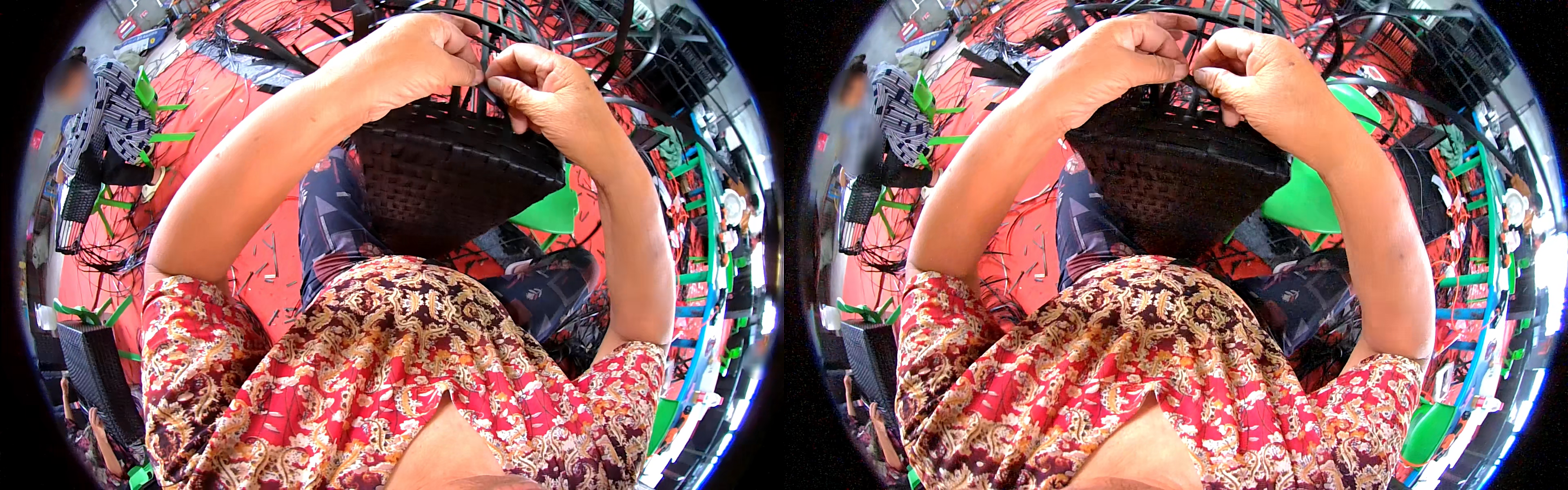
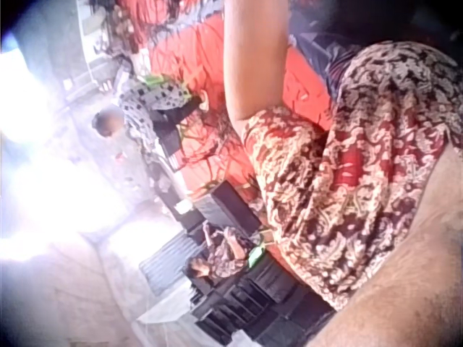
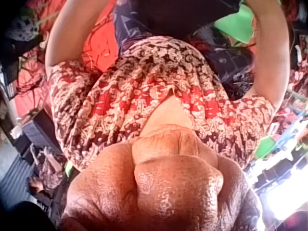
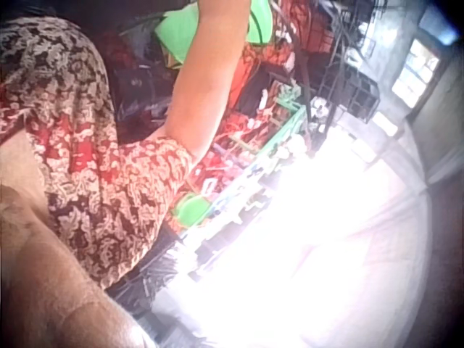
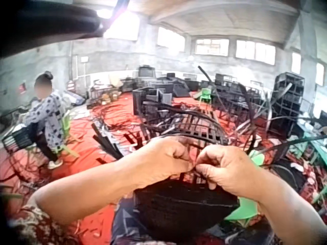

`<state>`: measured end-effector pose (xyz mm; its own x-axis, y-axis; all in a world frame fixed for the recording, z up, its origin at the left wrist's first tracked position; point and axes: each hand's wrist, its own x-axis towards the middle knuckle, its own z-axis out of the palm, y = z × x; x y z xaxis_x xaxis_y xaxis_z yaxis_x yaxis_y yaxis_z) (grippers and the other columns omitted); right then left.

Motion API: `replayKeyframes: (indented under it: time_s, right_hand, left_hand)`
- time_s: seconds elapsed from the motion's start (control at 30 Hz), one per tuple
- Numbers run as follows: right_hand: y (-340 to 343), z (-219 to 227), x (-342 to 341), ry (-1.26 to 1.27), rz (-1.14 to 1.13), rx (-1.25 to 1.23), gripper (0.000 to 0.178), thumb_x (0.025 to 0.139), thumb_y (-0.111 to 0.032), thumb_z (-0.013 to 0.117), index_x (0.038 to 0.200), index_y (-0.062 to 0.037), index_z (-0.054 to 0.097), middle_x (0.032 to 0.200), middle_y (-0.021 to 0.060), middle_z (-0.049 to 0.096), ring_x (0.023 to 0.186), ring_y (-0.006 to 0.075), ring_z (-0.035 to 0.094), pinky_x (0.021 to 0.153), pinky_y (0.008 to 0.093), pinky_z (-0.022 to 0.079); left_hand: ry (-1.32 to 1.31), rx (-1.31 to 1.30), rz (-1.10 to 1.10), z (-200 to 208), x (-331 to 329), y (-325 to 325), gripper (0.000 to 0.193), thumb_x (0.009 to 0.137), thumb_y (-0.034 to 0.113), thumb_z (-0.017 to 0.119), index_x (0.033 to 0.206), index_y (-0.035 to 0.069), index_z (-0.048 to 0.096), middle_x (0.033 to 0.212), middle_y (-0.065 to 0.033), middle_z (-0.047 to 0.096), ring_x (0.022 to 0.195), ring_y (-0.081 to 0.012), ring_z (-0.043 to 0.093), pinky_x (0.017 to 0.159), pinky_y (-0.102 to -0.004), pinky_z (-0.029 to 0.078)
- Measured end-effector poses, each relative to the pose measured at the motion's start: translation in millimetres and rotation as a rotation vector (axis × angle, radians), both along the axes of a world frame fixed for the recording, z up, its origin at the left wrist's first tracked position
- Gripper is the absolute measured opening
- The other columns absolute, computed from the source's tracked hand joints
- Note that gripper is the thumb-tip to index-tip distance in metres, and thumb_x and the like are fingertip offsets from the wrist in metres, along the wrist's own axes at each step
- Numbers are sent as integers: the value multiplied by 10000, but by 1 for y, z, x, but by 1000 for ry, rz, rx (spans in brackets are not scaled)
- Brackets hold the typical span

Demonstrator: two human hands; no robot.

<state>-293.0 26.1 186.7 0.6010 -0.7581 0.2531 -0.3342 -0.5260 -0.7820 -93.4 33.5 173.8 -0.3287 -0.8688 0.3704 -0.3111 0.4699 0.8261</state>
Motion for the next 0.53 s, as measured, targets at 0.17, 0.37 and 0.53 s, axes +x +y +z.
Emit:
replayKeyframes:
  time_s: [0.17, 0.37, 0.53]
  right_hand:
    - [4, 1, 7, -16, -11, -27, 108, 846, -85, 605, 931, -42, 553, 666, -13, 528, 586, 57, 491, 544, 225, 400]
    - [-3, -5, 7, 114, -46, -170, 148, 779, -43, 590, 913, -27, 529, 663, 10, 533, 620, 69, 502, 576, 250, 407]
    - [-6, -7, 6, 69, 37, -12, 178, 788, -103, 650, 918, -45, 543, 708, 18, 560, 630, 110, 517, 602, 277, 425]
  left_hand:
    - [-421, -822, 260, -15, 2, -5, 183, 706, 156, 626, 689, -24, 658, 1024, -247, 612, 1000, -342, 590, 848, -418, 479]
    - [-824, -477, 116, 1, 10, 7, 151, 761, 168, 634, 765, 26, 687, 1308, -249, 481, 1173, -361, 498, 1006, -375, 375]
    - [-771, -355, 42, 2, 14, 0, 140, 761, 200, 652, 792, 83, 723, 1356, -228, 449, 1224, -353, 457, 1028, -368, 348]
